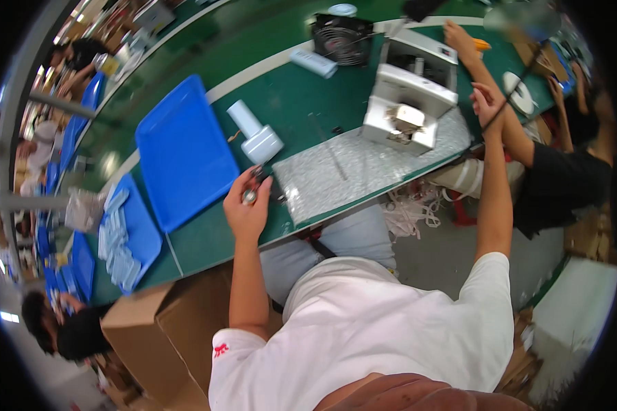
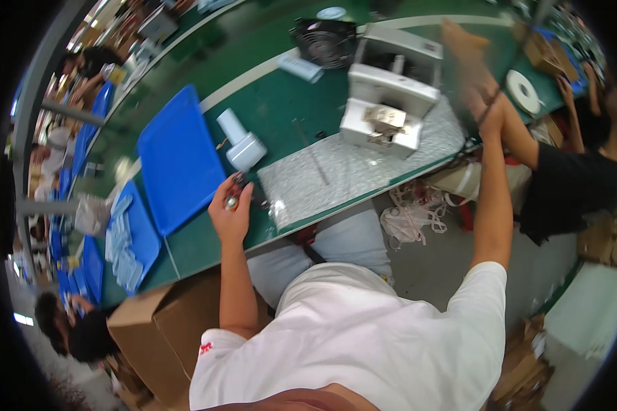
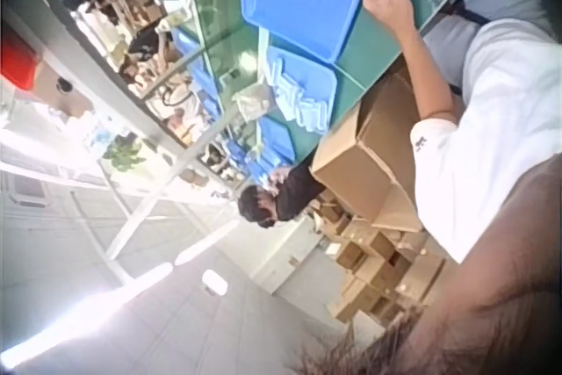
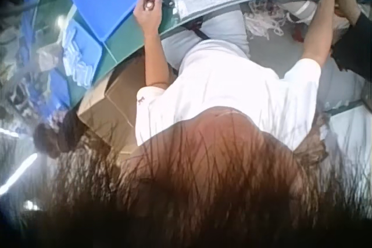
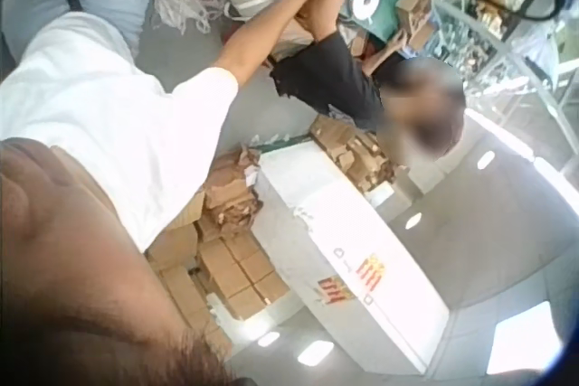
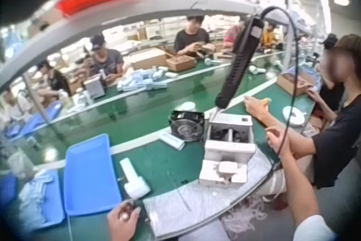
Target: The person assembles a handheld electronic device, likely a portable fan, using a power screwdriver to secure screws into the casing. They insert a battery into the internal compartment, connect wires to the circuit board, and attach the fan head to the handle. The person places the assembled unit into a blue tray and repeats the process with another unit.
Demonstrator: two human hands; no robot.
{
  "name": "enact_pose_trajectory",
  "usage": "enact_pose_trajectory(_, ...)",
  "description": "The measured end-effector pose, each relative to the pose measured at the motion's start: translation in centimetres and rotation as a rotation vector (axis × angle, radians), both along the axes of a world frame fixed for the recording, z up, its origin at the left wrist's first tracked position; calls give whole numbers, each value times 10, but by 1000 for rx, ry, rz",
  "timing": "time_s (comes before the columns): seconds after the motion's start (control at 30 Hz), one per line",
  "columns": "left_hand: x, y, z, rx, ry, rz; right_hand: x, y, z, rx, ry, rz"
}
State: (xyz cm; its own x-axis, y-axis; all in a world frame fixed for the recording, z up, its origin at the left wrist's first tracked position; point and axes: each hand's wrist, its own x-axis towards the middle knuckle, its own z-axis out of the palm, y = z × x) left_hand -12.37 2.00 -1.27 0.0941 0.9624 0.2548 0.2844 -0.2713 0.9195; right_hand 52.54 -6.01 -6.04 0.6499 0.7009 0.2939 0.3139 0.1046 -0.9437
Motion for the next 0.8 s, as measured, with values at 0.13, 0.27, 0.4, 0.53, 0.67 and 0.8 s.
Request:
enact_pose_trajectory(0.13,-1,-2,4,-49,22,20,-13,6,-11,-7,-160,4)
enact_pose_trajectory(0.27,0,-5,9,-27,15,9,2,5,-13,-15,-65,-39)
enact_pose_trajectory(0.4,0,-5,9,-25,-7,3,3,7,-11,-30,-91,-41)
enact_pose_trajectory(0.53,1,-5,9,-33,-50,-10,5,6,-12,-31,-134,-73)
enact_pose_trajectory(0.67,1,-4,7,-25,-50,-22,18,2,-16,-55,-134,-100)
enact_pose_trajectory(0.8,0,-3,7,67,-13,-16,19,5,-22,-89,-193,-139)
